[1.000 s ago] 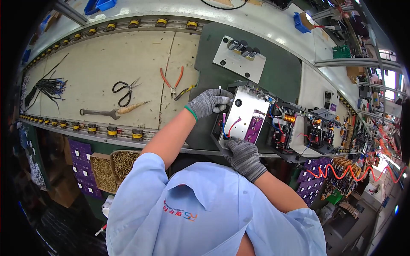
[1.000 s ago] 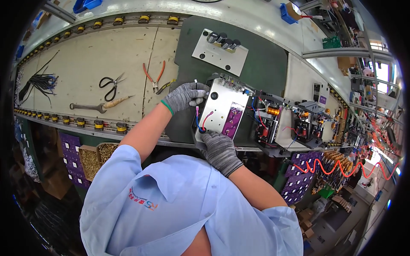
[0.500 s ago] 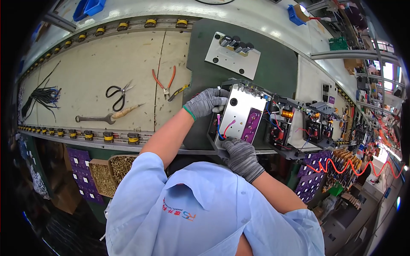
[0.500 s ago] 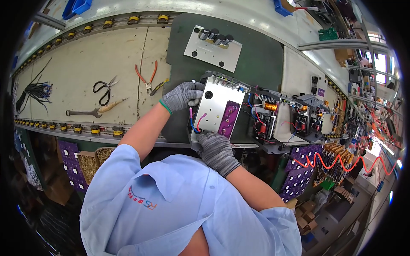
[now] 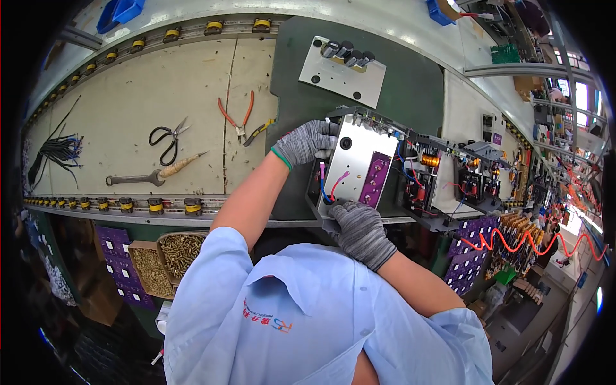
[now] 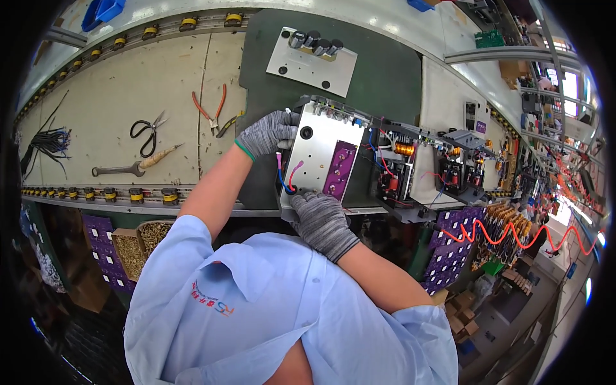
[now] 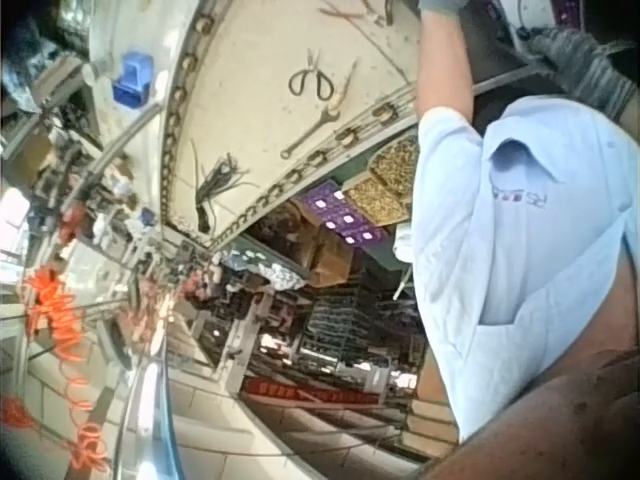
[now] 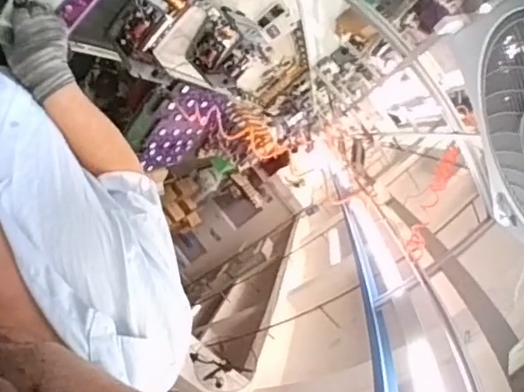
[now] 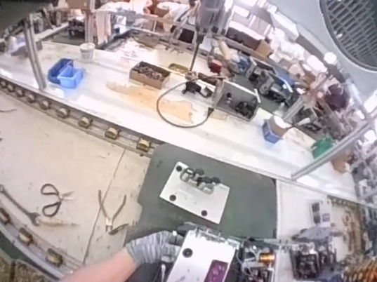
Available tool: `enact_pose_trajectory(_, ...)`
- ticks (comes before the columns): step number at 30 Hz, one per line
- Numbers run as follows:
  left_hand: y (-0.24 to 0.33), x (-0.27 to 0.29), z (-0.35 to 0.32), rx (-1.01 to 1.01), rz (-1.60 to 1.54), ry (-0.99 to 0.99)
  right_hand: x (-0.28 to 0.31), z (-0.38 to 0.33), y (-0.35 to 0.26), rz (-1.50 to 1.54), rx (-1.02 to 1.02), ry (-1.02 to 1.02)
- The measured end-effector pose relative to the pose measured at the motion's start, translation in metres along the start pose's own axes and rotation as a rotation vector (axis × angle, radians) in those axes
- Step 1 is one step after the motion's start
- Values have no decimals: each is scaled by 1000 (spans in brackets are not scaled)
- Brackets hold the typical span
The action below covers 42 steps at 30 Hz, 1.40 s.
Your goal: Wiring and assembling electronic components within a metal chassis on an industrial assembly line.
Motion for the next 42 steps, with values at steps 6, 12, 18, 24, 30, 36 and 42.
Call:
enact_pose_trajectory(6,3,2,1,19,-5,-107,0,-1,0,-33,-9,-38)
enact_pose_trajectory(12,7,1,1,13,69,-55,-3,-2,3,-22,-39,-83)
enact_pose_trajectory(18,19,-4,-6,46,192,-31,-4,-2,3,-52,-10,-42)
enact_pose_trajectory(24,28,-17,-29,-35,83,145,-3,0,3,-43,-13,-78)
enact_pose_trajectory(30,23,-40,-20,-10,138,179,0,-1,0,-20,-10,-69)
enact_pose_trajectory(36,23,-43,-25,-84,105,190,4,-1,-1,-43,-13,-70)
enact_pose_trajectory(42,20,-36,-39,-111,20,223,2,0,0,-44,-28,-37)
Point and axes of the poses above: each hand's wrist, its own z-axis towards the middle knuckle, its own x-axis out of the back of the hand, y = z × x, the point moved 4 cm from there along z, towards the middle knuckle, and after that the axes turned 7 degrees about -y, right-handed, at the moved point
